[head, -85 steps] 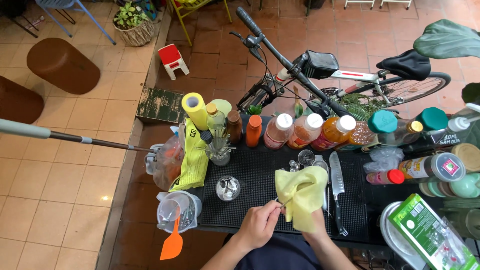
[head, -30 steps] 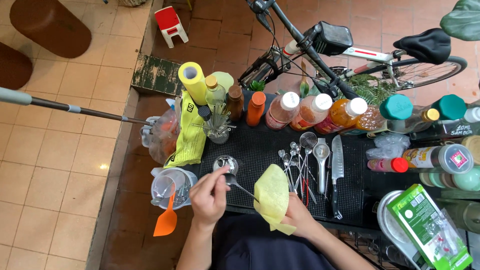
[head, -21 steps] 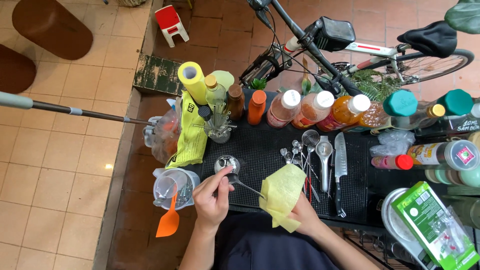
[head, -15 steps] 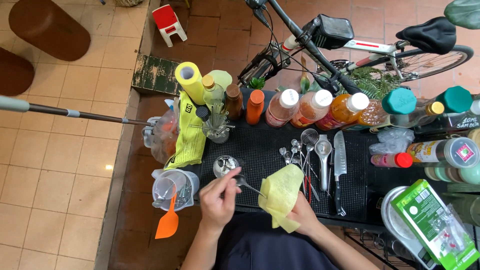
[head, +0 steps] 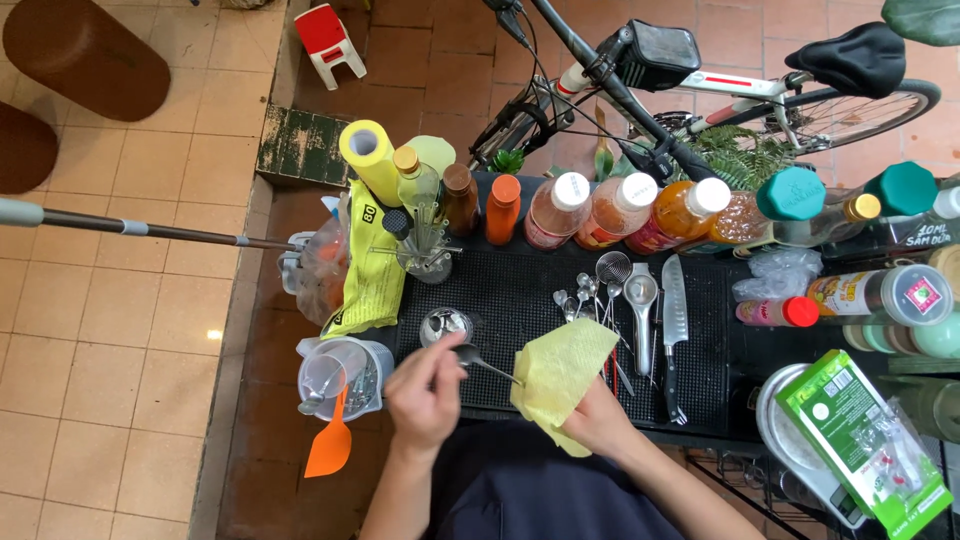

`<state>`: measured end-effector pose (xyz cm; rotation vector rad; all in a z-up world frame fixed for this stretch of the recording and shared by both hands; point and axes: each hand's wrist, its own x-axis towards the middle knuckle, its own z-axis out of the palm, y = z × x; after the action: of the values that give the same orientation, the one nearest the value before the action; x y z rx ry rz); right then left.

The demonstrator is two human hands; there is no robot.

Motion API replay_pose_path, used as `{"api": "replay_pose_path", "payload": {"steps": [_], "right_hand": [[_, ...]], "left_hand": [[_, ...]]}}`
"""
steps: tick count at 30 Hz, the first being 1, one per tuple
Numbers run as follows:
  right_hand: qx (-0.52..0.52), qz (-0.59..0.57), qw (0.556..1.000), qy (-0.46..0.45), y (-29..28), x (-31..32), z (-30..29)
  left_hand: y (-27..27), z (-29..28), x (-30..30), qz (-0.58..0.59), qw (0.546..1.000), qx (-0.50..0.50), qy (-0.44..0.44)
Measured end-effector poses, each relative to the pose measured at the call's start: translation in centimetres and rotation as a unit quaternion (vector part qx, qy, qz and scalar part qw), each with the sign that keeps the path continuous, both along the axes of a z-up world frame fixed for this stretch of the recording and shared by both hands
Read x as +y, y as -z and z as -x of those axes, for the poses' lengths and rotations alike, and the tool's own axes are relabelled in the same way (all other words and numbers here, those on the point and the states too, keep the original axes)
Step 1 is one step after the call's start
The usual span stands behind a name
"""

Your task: Polishing and wiping several small bar spoons using a yellow cleaning cloth.

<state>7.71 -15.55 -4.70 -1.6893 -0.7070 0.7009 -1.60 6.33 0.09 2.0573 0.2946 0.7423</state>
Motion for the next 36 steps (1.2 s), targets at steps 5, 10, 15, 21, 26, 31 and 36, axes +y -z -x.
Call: {"api": "replay_pose_path", "payload": {"steps": [5,10,15,21,26,31,36], "right_hand": [[-0.023,0.023,0.999,-0.006,0.0,-0.2,0.4],[0.199,0.033,0.979,0.021,3.8,-1.2,1.4],[0.188,0.004,0.982,-0.012,2.8,-1.1,1.4],[0.209,0.047,0.975,-0.059,3.5,-1.6,1.5],[0.137,0.047,0.989,-0.012,4.3,-1.8,1.6],[-0.150,0.157,0.971,-0.104,4.5,-1.2,1.1],[0.052,0.065,0.996,0.026,5.6,-1.7,1.2]], "left_hand": [[0.0,0.8,1.9,0.047,0.992,-0.001,-0.113],[-0.4,0.0,0.3,0.034,0.997,0.009,-0.075],[-0.4,-0.4,-0.1,0.004,0.999,-0.011,-0.036],[0.0,0.0,0.4,-0.017,0.997,0.001,-0.080],[-0.5,-0.4,-0.4,-0.046,0.997,-0.021,-0.055],[-1.0,-0.8,-0.8,-0.046,0.998,-0.006,-0.038],[0.4,-1.2,-2.0,-0.048,0.999,-0.010,0.002]]}}
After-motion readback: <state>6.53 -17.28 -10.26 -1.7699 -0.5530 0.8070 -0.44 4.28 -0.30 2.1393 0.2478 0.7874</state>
